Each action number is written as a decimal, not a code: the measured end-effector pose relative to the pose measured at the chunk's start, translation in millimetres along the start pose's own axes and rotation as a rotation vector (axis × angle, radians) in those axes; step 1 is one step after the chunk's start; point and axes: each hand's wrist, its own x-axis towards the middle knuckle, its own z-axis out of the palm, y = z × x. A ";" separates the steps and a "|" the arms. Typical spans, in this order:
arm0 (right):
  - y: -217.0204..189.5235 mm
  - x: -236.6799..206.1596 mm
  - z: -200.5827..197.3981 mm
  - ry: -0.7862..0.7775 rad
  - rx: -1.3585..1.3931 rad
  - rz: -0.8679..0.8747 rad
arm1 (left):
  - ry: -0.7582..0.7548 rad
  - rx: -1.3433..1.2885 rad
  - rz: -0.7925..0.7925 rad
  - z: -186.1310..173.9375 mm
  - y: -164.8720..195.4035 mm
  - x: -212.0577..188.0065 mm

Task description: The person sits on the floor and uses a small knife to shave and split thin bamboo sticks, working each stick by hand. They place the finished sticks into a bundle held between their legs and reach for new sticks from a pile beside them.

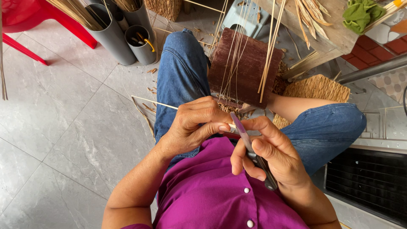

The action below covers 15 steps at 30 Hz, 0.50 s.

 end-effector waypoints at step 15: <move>4.2 -4.0 -7.2 -0.069 0.082 -0.002 | -0.005 0.038 0.023 3.7 0.6 -1.6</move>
